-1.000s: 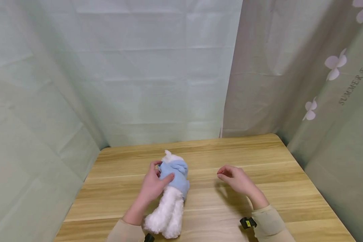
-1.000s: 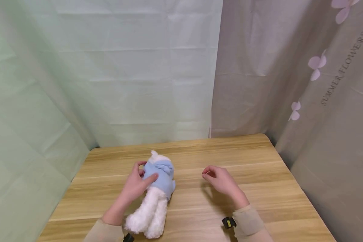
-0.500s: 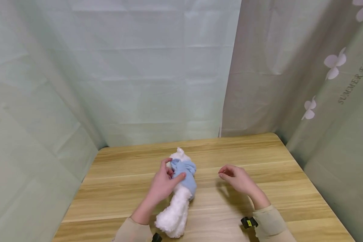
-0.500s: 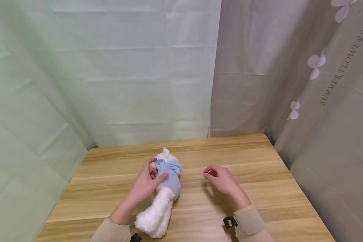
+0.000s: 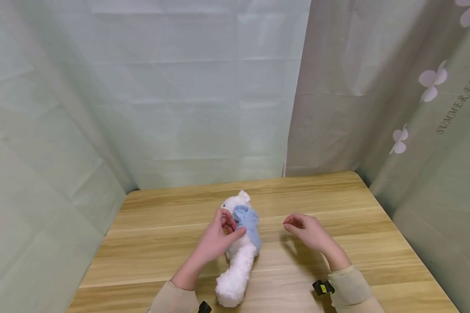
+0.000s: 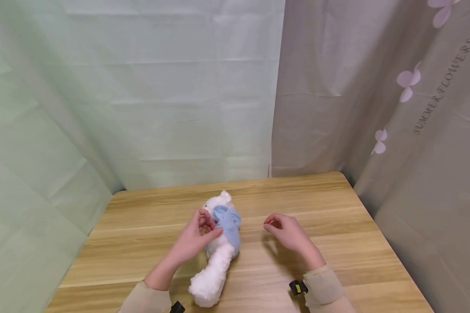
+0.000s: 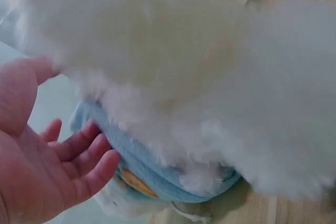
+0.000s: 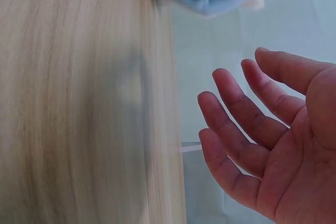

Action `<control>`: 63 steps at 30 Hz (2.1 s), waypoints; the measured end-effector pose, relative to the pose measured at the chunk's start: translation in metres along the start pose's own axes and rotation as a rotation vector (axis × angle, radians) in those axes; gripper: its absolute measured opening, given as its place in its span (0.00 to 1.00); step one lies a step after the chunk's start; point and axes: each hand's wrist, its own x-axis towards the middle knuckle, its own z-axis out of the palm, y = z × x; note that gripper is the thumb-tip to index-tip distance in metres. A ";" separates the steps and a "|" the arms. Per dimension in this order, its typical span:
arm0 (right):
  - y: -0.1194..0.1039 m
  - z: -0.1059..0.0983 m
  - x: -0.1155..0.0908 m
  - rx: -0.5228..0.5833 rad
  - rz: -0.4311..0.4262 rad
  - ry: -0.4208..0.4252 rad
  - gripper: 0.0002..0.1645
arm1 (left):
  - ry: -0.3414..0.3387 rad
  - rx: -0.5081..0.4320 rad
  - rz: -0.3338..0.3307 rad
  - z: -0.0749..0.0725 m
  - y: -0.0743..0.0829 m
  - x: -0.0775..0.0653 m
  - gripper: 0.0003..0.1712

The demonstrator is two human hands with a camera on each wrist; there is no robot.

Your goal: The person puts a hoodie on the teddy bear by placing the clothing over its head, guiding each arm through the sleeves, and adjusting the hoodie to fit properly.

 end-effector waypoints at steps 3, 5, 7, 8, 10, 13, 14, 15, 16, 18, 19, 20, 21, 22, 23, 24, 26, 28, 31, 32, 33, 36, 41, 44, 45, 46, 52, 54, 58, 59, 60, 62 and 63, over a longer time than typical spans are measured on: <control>0.000 -0.001 -0.001 -0.008 -0.004 0.000 0.07 | -0.062 -0.014 0.032 0.003 -0.001 0.000 0.26; 0.001 -0.002 -0.001 -0.009 -0.008 -0.001 0.07 | -0.089 -0.023 0.047 0.005 -0.002 0.000 0.25; 0.001 -0.003 -0.002 -0.009 -0.014 -0.002 0.07 | -0.110 -0.020 0.056 0.007 -0.003 0.000 0.23; 0.002 -0.004 -0.002 -0.008 -0.018 -0.004 0.07 | -0.118 -0.015 0.062 0.008 -0.003 -0.001 0.22; 0.003 -0.005 -0.002 -0.009 -0.030 -0.001 0.07 | -0.134 0.008 0.069 0.010 -0.003 -0.001 0.20; 0.004 -0.006 -0.004 -0.008 -0.042 0.003 0.07 | -0.150 0.025 0.087 0.013 -0.004 -0.001 0.17; 0.005 -0.007 -0.004 -0.008 -0.042 0.004 0.07 | -0.150 0.025 0.090 0.014 -0.005 -0.001 0.15; 0.005 -0.007 -0.005 -0.006 -0.042 0.005 0.07 | -0.148 0.022 0.091 0.015 -0.006 -0.001 0.14; 0.004 -0.008 -0.005 -0.003 -0.040 0.005 0.08 | -0.142 0.017 0.092 0.016 -0.007 -0.001 0.13; 0.004 -0.008 -0.006 0.002 -0.030 0.003 0.08 | -0.121 0.009 0.093 0.018 -0.009 0.000 0.11; 0.004 -0.008 -0.007 0.004 -0.026 0.003 0.09 | -0.109 0.006 0.091 0.019 -0.010 0.000 0.10; 0.003 -0.008 -0.008 0.002 -0.020 0.005 0.09 | -0.097 0.003 0.091 0.019 -0.011 0.000 0.09; 0.002 -0.008 -0.009 -0.001 -0.017 0.007 0.09 | -0.083 0.004 0.095 0.019 -0.012 0.001 0.08; 0.002 -0.008 -0.010 -0.005 -0.017 0.009 0.09 | -0.066 0.013 0.108 0.019 -0.012 0.001 0.06; 0.000 -0.008 -0.011 -0.007 -0.019 0.012 0.08 | -0.047 0.022 0.126 0.019 -0.013 0.003 0.05; -0.001 -0.008 -0.013 -0.008 -0.016 0.020 0.08 | -0.024 0.038 0.150 0.019 -0.013 0.004 0.04; -0.005 -0.008 -0.016 -0.001 -0.028 0.031 0.06 | 0.029 0.091 0.212 0.017 -0.014 0.008 0.03; -0.010 -0.006 -0.019 0.013 -0.056 0.033 0.07 | 0.080 0.184 0.286 0.016 -0.014 0.014 0.04; -0.016 0.000 -0.021 0.009 -0.112 0.011 0.11 | 0.106 0.338 0.368 0.014 -0.012 0.023 0.07; -0.018 0.002 -0.022 -0.001 -0.136 0.000 0.13 | 0.100 0.393 0.394 0.013 -0.011 0.026 0.08; -0.018 0.004 -0.023 -0.012 -0.157 -0.008 0.15 | 0.086 0.442 0.423 0.013 -0.009 0.029 0.08; -0.018 0.009 -0.024 -0.031 -0.201 -0.024 0.18 | 0.028 0.574 0.527 0.015 -0.004 0.037 0.11; -0.012 0.011 -0.027 -0.040 -0.204 -0.055 0.21 | -0.078 0.685 0.687 0.023 0.000 0.047 0.14; -0.007 0.010 -0.028 -0.048 -0.180 -0.084 0.23 | -0.137 0.702 0.724 0.029 -0.001 0.048 0.13; -0.006 0.009 -0.028 -0.046 -0.171 -0.091 0.23 | -0.153 0.708 0.730 0.032 -0.002 0.049 0.13; -0.004 0.009 -0.028 -0.041 -0.164 -0.100 0.23 | -0.167 0.709 0.724 0.034 -0.003 0.048 0.13; 0.005 0.012 -0.024 -0.023 -0.180 -0.129 0.17 | -0.199 0.742 0.673 0.047 -0.001 0.047 0.13; 0.007 0.015 -0.023 -0.028 -0.203 -0.133 0.15 | -0.200 0.766 0.666 0.050 0.001 0.047 0.13; 0.007 0.020 -0.022 -0.051 -0.247 -0.124 0.11 | -0.211 0.811 0.650 0.053 0.003 0.048 0.14; 0.006 0.021 -0.022 -0.062 -0.252 -0.118 0.10 | -0.213 0.824 0.647 0.053 0.003 0.049 0.15; 0.005 0.022 -0.022 -0.074 -0.255 -0.111 0.10 | -0.217 0.837 0.645 0.053 0.003 0.050 0.15; 0.002 0.025 -0.022 -0.099 -0.264 -0.093 0.10 | -0.221 0.852 0.645 0.052 0.003 0.050 0.15; 0.001 0.026 -0.022 -0.112 -0.269 -0.083 0.10 | -0.224 0.857 0.643 0.052 0.003 0.050 0.15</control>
